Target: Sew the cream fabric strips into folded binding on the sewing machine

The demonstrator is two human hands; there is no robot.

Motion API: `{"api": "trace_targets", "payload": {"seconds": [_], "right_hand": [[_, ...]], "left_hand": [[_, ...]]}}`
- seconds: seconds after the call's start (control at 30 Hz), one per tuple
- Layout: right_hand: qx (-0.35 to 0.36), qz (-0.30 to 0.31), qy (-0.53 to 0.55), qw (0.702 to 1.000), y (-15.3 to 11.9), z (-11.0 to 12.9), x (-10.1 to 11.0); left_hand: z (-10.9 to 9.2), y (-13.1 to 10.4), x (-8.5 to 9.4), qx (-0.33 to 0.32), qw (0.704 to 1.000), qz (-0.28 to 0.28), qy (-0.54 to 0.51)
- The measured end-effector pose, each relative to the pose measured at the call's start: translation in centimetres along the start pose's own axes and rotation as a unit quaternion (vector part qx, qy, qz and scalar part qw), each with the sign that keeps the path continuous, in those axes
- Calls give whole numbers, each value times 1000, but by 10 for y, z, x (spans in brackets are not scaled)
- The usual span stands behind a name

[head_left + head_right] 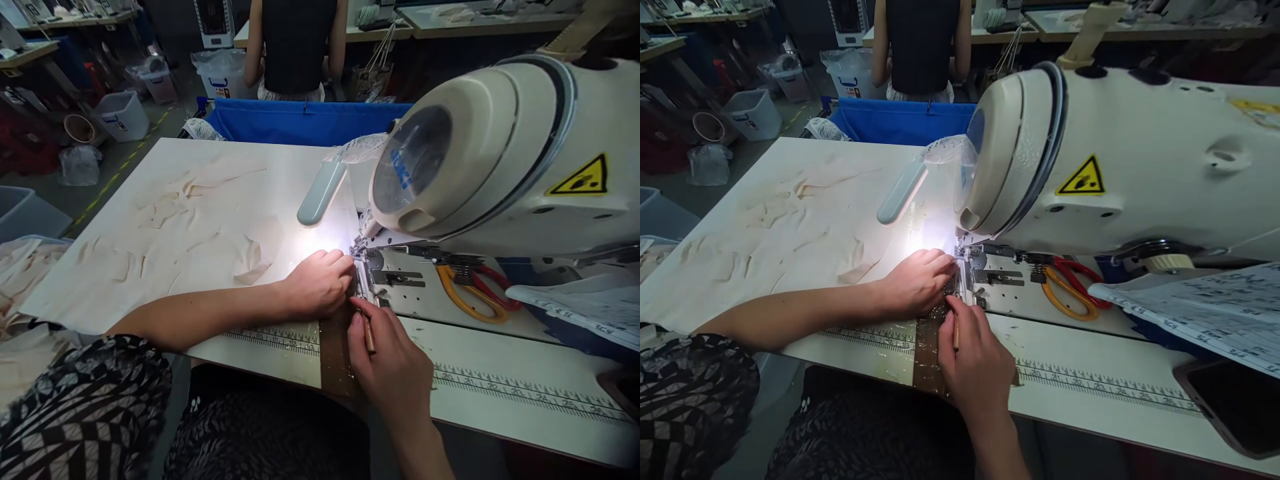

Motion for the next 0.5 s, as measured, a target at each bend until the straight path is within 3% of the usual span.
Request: {"api": "trace_targets", "payload": {"seconds": [0.33, 0.5], "right_hand": [[25, -13, -84, 996, 4, 5, 0], [23, 17, -162, 986, 4, 10, -2]], "left_hand": [[2, 0, -2, 2, 1000, -20, 7], [7, 2, 0, 17, 1000, -18, 4]]}}
Point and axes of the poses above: each hand's wrist, its own y-axis towards the middle knuckle, its own x-axis out of the back of the hand, z = x × y, the point moved 3 cm from there along y, towards the middle knuckle, and after that the axes turned 15 degrees about -y, right-handed, at the moved point
